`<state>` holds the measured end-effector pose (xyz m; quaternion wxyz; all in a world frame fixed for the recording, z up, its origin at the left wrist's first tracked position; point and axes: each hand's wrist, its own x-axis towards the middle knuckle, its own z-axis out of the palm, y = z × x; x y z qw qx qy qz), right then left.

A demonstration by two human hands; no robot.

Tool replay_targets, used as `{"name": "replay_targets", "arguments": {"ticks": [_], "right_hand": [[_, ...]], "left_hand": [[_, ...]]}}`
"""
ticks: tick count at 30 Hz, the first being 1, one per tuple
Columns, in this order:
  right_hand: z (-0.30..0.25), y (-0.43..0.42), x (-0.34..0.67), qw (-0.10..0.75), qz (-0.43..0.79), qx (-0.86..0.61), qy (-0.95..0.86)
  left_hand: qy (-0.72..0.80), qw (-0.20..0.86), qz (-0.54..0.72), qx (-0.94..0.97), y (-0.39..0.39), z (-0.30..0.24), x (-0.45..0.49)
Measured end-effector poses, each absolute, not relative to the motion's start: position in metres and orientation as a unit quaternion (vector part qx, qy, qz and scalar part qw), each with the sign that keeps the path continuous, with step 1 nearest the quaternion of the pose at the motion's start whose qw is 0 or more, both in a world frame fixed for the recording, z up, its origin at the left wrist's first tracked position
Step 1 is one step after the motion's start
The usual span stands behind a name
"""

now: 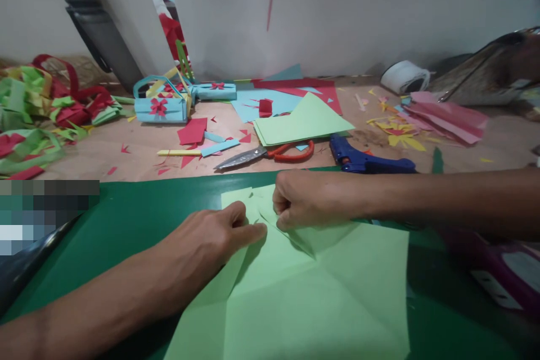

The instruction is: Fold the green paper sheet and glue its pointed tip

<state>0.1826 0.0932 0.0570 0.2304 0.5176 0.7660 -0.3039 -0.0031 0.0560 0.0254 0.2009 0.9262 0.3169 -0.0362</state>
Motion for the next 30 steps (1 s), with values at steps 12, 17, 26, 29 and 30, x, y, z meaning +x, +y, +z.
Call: {"name": "replay_targets", "arguments": {"ticks": [12, 17, 26, 29, 30], "right_hand": [[0.063, 0.092, 0.182, 0.223, -0.290, 0.489, 0.792], [0.060, 0.093, 0.184, 0.216, -0.299, 0.491, 0.789], [0.058, 0.095, 0.186, 0.218, -0.301, 0.500, 0.783], [0.059, 0.095, 0.184, 0.223, -0.302, 0.499, 0.781], [0.059, 0.095, 0.184, 0.229, -0.302, 0.498, 0.780]], "left_hand": [[0.289, 0.024, -0.036, 0.956, 0.050, 0.000, -0.004], [0.307, 0.173, 0.038, 0.935, 0.055, -0.002, -0.008], [0.583, 0.512, 0.027, 0.631, 0.065, 0.011, 0.010], [0.600, 0.491, 0.025, 0.631, 0.061, 0.013, 0.013], [0.600, 0.478, 0.023, 0.641, 0.059, 0.014, 0.014]]}}
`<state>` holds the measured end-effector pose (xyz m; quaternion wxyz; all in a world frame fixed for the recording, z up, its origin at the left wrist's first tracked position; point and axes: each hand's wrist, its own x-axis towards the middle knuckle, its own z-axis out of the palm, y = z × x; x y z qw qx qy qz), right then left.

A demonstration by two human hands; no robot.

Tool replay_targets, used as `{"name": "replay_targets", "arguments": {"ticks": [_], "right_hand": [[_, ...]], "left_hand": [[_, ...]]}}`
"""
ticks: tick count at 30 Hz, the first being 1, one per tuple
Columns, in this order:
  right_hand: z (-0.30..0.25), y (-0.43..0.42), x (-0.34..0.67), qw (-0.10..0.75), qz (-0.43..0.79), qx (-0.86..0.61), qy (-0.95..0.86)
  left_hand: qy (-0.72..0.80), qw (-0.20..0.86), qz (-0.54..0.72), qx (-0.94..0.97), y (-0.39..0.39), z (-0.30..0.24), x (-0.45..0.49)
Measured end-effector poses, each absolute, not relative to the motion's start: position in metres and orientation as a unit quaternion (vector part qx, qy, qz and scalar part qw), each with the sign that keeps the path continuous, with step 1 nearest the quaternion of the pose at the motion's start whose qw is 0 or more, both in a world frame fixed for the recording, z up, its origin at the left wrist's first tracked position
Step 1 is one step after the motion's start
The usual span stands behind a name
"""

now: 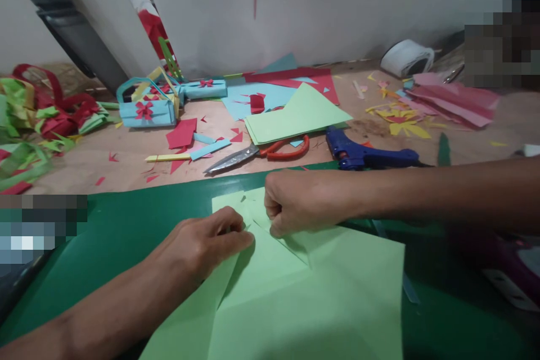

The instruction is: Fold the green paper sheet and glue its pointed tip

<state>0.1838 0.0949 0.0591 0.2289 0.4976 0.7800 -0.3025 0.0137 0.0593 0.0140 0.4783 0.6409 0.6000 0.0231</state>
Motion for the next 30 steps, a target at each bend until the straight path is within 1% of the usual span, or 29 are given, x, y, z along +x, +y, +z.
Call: {"name": "replay_targets", "arguments": {"ticks": [4, 10, 14, 18, 20, 26, 30], "right_hand": [[0.058, 0.096, 0.182, 0.248, -0.299, 0.496, 0.776], [0.059, 0.096, 0.181, 0.245, -0.296, 0.482, 0.788], [0.060, 0.096, 0.183, 0.230, -0.307, 0.467, 0.797], [0.057, 0.098, 0.185, 0.225, -0.322, 0.462, 0.795], [0.055, 0.098, 0.185, 0.226, -0.326, 0.463, 0.792], [0.052, 0.100, 0.187, 0.225, -0.359, 0.451, 0.786], [0.053, 0.100, 0.187, 0.228, -0.352, 0.450, 0.789]], "left_hand": [[0.600, 0.448, 0.017, 0.662, 0.056, 0.016, 0.015], [0.583, 0.438, -0.005, 0.685, 0.058, 0.015, 0.014], [0.488, 0.374, 0.024, 0.788, 0.057, 0.010, 0.007], [0.360, 0.252, 0.045, 0.897, 0.055, 0.003, -0.002], [0.340, 0.216, 0.044, 0.914, 0.055, 0.000, -0.004], [0.363, 0.228, 0.044, 0.903, 0.055, 0.002, -0.002], [0.366, 0.229, 0.047, 0.901, 0.054, 0.002, -0.001]]}}
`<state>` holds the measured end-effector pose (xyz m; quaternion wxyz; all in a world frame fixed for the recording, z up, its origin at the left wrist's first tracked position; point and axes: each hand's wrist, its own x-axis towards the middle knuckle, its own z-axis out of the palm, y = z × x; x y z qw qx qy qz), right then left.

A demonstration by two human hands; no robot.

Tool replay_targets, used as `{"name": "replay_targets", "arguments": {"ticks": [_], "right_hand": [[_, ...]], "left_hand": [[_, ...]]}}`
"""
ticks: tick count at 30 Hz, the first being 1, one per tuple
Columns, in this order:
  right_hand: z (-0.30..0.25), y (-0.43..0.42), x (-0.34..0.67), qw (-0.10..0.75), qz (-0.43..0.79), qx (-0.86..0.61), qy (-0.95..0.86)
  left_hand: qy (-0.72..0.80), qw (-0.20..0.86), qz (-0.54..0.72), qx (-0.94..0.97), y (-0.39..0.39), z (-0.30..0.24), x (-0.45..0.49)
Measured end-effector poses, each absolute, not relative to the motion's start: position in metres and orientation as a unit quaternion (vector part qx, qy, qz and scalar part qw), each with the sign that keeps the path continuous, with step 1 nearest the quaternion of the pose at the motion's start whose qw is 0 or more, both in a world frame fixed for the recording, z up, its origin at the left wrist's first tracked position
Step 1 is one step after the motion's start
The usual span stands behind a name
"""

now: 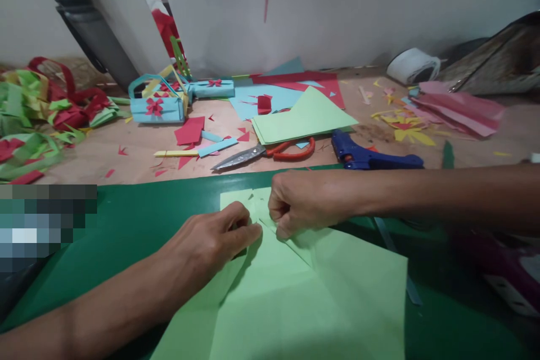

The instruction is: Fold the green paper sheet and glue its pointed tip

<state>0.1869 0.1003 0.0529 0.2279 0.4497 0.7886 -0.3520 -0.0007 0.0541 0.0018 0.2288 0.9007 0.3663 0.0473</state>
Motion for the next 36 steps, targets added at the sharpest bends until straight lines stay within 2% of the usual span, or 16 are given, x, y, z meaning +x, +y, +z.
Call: {"name": "replay_targets", "arguments": {"ticks": [6, 13, 21, 28, 36], "right_hand": [[0.053, 0.100, 0.186, 0.224, -0.360, 0.441, 0.791], [0.054, 0.098, 0.185, 0.218, -0.335, 0.446, 0.801], [0.058, 0.094, 0.182, 0.220, -0.305, 0.460, 0.804], [0.060, 0.096, 0.181, 0.233, -0.287, 0.446, 0.815], [0.059, 0.102, 0.175, 0.254, -0.248, 0.432, 0.829]], "left_hand": [[0.366, 0.218, 0.047, 0.903, 0.055, 0.005, 0.001], [0.300, 0.137, 0.079, 0.941, 0.055, 0.006, 0.000], [0.275, 0.109, 0.076, 0.952, 0.058, 0.003, -0.002], [0.275, 0.013, 0.076, 0.958, 0.057, -0.007, 0.001], [0.288, 0.028, 0.060, 0.955, 0.058, -0.010, 0.002]]}}
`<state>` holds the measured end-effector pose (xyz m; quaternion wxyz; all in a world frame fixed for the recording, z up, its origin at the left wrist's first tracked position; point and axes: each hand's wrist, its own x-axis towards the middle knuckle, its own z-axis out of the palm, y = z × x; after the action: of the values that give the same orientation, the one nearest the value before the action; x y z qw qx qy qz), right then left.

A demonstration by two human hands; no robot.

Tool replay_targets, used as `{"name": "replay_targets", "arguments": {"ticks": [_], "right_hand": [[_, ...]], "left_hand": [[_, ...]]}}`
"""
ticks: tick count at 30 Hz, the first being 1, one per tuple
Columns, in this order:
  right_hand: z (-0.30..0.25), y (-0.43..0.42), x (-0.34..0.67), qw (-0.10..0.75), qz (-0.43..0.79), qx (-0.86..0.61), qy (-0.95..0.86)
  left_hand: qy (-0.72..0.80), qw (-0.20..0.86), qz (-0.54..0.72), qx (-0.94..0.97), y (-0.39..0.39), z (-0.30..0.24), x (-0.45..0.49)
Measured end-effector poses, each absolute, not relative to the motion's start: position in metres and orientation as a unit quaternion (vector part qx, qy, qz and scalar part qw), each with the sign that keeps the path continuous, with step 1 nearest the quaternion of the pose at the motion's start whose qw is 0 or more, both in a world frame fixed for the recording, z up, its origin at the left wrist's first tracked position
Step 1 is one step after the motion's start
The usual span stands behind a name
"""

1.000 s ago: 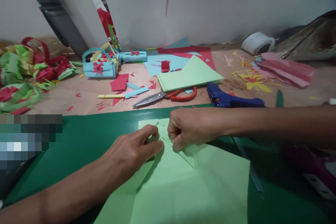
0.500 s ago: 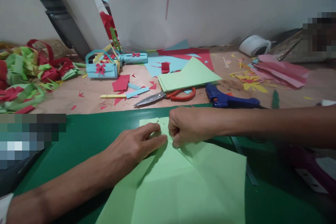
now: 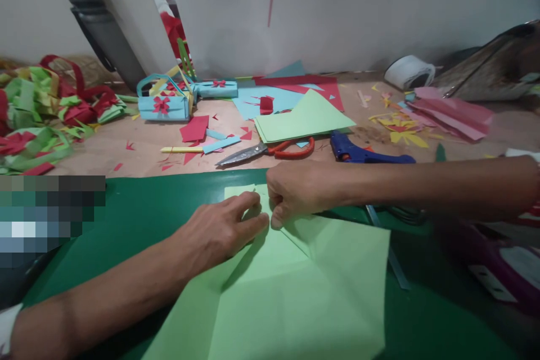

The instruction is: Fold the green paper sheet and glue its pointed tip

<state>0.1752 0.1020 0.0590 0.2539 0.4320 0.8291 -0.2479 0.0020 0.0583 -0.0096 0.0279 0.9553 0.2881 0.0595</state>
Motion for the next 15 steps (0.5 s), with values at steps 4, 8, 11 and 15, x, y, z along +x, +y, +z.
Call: {"name": "replay_targets", "arguments": {"ticks": [4, 8, 11, 15], "right_hand": [[0.0563, 0.1051, 0.1748, 0.255, -0.246, 0.423, 0.834], [0.0575, 0.1086, 0.1775, 0.272, -0.272, 0.403, 0.830], [0.0597, 0.1090, 0.1786, 0.292, -0.282, 0.398, 0.823], [0.0575, 0.1072, 0.1790, 0.269, -0.263, 0.400, 0.836]], "left_hand": [[0.284, 0.011, 0.046, 0.958, 0.0581, -0.0058, 0.0025], [0.290, 0.028, 0.030, 0.956, 0.0587, -0.0045, 0.0027], [0.299, 0.052, 0.017, 0.953, 0.0594, -0.0064, 0.0029], [0.327, 0.123, 0.017, 0.937, 0.0609, -0.0059, 0.0038]]}}
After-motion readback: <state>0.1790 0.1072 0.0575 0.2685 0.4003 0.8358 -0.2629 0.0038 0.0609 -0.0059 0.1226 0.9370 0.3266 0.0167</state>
